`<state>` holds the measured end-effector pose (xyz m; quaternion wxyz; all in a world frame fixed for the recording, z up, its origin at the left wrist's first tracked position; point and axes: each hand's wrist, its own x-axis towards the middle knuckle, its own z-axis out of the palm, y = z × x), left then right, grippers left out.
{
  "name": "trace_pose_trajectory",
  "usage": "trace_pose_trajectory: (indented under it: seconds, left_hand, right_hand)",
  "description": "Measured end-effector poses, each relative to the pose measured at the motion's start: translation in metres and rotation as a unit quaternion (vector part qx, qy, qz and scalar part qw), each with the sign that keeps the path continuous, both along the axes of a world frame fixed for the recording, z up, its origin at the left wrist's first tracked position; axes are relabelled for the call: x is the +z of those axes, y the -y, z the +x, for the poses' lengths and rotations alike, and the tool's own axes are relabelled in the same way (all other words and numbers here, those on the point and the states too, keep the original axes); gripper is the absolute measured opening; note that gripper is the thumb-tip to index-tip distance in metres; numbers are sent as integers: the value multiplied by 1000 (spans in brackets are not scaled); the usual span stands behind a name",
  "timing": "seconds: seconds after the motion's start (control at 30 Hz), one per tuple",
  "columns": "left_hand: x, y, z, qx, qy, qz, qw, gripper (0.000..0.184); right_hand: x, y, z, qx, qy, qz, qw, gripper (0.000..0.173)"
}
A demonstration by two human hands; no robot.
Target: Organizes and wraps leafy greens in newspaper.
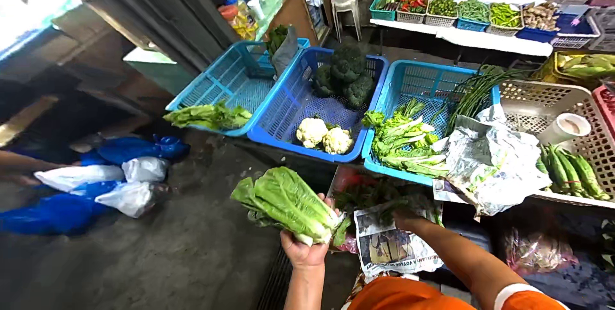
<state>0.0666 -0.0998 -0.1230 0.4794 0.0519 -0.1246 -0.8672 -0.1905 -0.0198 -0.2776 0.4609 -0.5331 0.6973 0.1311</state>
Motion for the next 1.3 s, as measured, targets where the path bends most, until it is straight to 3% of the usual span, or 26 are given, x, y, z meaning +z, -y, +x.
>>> trace_pose_trajectory:
  seconds: [0.17,0.3,0.4,0.47,0.53,0.63,0.7,0.77,0.83,0.93,1.1,1.2,1.3]
  left_hand:
    - [8,12,-1,-19,2,-3,1000,76]
    - [8,18,-5,-42,-12,-5,999,76]
    - [8,24,-5,-57,-16,-12,998,78]
    - [7,29,-4,-57,-22,-13,998,78]
    - [5,35,-4,-52,-28,-7,998,78]
    - [3,41,-5,-48,-31,-5,998,77]
    - [2,42,-7,-56,-44,-2,997,77]
    - [0,42,-7,-66,-55,-12,996,77]
    - [0,42,-7,-69,-55,-17,996,77]
    - [0,41,-3,-67,-51,-18,996,77]
    - [-3,42,4,-59,-57,-25,996,77]
    - [-5,39,3,-54,-55,-18,997,77]
    - [-4,34,-2,-58,-59,-7,997,76]
  right_hand:
    - [3,2,-10,-57,-64,-100,991,44]
    - [-10,2,-20,-55,-81,-116,988,56]
    - [0,3,-4,-73,-27,-147,986,61]
    - [54,4,13,-49,92,-157,982,56]
    - [137,5,15,45,171,-218,960,44]
    - [233,16,-20,13,82,-400,913,27]
    - [253,44,-71,-60,-45,-405,911,23]
    - [232,74,-125,-73,-130,-367,918,12]
    - [196,97,-158,-35,-133,-334,933,10]
    - [183,109,-153,2,-130,-245,961,21]
    - [177,114,-148,14,-181,-376,909,23]
    - [169,123,-152,46,-222,-392,892,31]
    - [162,126,-157,13,-246,-382,891,24]
